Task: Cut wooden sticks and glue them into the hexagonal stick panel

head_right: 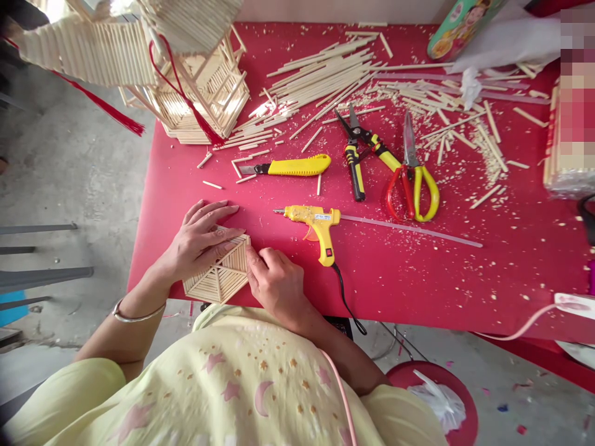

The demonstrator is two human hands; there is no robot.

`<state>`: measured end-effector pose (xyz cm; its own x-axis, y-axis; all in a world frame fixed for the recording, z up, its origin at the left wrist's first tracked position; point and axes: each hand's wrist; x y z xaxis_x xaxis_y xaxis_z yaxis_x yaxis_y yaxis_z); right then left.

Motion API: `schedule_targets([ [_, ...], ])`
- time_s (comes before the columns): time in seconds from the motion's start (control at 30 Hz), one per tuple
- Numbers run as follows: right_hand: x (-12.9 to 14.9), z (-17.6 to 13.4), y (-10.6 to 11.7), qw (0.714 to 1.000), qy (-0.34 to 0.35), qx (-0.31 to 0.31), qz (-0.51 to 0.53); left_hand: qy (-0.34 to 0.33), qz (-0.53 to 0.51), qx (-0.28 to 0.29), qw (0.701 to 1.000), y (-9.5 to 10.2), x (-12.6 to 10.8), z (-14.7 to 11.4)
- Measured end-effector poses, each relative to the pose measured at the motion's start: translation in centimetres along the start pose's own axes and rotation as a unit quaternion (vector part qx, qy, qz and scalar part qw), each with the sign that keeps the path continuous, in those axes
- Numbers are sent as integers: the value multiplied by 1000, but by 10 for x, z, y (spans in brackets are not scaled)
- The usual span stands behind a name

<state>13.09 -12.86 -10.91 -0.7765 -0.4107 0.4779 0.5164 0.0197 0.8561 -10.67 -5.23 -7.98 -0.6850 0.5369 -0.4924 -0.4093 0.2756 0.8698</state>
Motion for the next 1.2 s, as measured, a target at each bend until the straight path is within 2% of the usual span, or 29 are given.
schedule_targets([
  [1.2, 0, 0, -1, 1000, 8, -16, 1, -18, -1, -17, 1000, -1, 1, 0],
])
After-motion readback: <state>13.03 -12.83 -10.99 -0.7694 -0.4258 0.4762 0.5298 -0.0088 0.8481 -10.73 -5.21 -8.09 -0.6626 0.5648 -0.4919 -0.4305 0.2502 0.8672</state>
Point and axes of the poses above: each hand's wrist, its own z-axis towards the middle knuckle, its own y-axis out of the back of the hand, x = y × z, and after that the axes turned 5 degrees about x, right-handed
